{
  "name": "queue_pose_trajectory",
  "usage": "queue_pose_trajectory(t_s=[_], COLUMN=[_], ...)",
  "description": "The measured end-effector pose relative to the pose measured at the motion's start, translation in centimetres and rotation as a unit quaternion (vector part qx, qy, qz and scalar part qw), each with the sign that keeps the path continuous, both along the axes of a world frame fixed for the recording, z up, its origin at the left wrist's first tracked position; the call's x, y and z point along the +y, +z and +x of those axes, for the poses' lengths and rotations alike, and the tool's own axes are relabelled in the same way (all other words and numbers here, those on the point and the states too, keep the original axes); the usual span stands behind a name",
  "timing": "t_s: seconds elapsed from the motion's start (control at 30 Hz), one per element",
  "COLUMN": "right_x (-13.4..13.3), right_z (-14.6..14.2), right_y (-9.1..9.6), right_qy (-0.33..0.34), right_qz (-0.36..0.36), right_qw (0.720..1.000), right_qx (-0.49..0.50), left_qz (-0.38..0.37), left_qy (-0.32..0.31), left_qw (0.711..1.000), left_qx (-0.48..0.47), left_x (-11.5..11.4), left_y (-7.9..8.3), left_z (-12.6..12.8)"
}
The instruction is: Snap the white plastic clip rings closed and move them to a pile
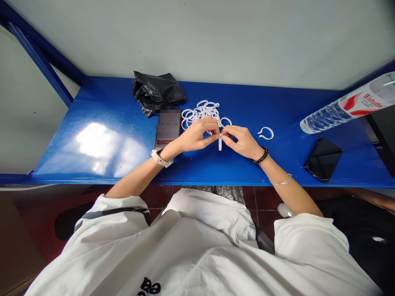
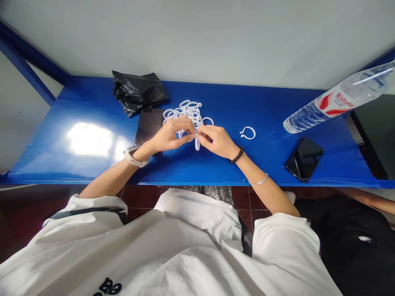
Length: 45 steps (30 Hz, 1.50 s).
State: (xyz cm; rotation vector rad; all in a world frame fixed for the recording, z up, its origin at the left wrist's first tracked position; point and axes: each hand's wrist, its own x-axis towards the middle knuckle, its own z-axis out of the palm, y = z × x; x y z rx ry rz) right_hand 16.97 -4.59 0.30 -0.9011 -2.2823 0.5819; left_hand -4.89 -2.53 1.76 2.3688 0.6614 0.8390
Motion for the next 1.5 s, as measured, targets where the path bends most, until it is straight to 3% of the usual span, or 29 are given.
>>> queue_pose_trajectory(t_s=[1.13, 1.5], right_x=[-0.11, 0.0], right_z=[0.16, 0.12], right_y=[0.3, 0.05], right_qy=[0.024, -0.017], right_qz=[0.009, 0.023], right_qw=[0.999, 1.0], right_qx=[0.027, -0.006], left_qz=[-0.02, -0.007], left_qy=[-0.028, 0.014], left_qw=[0.997, 1.0], left_qx=[-0.073, -0.018], left_x=[-0.17, 0.11], left_y=[0.23, 0.04], left_z=[0.13, 0.03])
